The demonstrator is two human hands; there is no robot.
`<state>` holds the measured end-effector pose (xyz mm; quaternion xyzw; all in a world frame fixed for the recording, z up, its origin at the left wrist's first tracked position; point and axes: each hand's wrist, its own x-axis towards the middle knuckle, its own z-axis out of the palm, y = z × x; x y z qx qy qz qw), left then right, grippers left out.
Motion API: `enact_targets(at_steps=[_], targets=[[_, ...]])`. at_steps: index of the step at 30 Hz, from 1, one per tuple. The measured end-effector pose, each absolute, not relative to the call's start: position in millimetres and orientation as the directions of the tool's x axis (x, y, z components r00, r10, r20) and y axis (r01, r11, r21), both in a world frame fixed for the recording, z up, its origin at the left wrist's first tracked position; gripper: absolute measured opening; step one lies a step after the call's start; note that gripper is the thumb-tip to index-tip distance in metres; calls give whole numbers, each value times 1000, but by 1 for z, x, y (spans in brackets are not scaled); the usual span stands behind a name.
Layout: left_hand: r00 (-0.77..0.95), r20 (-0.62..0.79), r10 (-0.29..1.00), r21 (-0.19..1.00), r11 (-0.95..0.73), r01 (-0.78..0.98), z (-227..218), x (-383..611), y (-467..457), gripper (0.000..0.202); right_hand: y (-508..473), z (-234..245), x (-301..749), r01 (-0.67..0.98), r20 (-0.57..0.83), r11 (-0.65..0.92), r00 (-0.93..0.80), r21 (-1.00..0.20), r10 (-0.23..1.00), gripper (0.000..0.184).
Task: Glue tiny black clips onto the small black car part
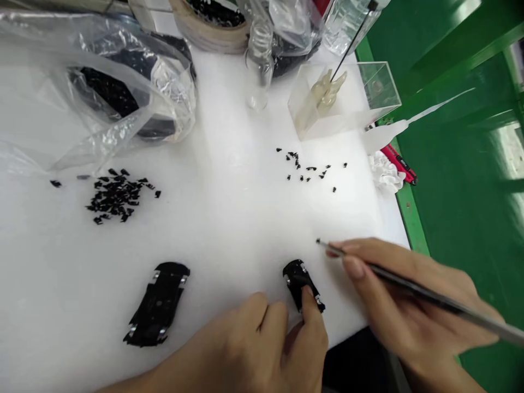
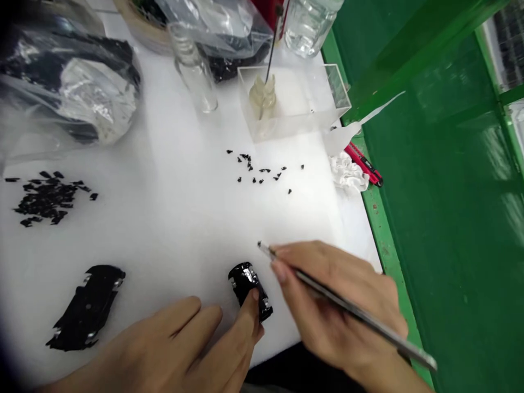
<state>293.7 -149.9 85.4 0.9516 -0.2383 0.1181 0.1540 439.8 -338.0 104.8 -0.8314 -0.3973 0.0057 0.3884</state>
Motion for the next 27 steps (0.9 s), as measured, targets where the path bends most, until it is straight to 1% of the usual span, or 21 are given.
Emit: enact_targets(at_steps=[2,5,7,10,12,14,17,19,22,24,27], targets=[[868,279,-411,259,-838,-480,84,290,-150,23,-339,108,422,646,273,-340,658,-684,701,28],[870,260,-419,316,-814,-486,81,287,-148,23,-338,101,403,615,294,-364,713,-700,637,27],[855,269,-445,306,-802,-513,83,289,-147,17,-337,95,398,602,293,-389,735,-697,612,26],[848,292,-443,234,-826,-512,88,295,-147,11,-337,91,398,631,284,-387,703,-672,652,23],[849,298,-436,205,-840,-503,90,299,-149,11,-336,93,401,640,283,-389,695,-663,661,21],[856,298,-422,205,-848,-489,90,301,-150,11,-335,98,406,649,285,-387,687,-655,669,20],[859,299,-415,221,-846,-486,88,301,-151,10,-334,105,414,675,230,-364,622,-641,748,16],[854,301,-424,223,-840,-495,89,299,-150,10,-333,108,417,691,229,-346,596,-634,769,12],[848,300,-438,219,-833,-508,91,297,-149,12,-334,108,415,691,297,-339,627,-639,720,10],[857,307,-414,222,-845,-487,92,296,-149,14,-335,105,414,659,276,-336,645,-673,713,15],[877,306,-371,240,-861,-448,90,296,-152,15,-337,98,414,572,245,-343,714,-745,656,24]])
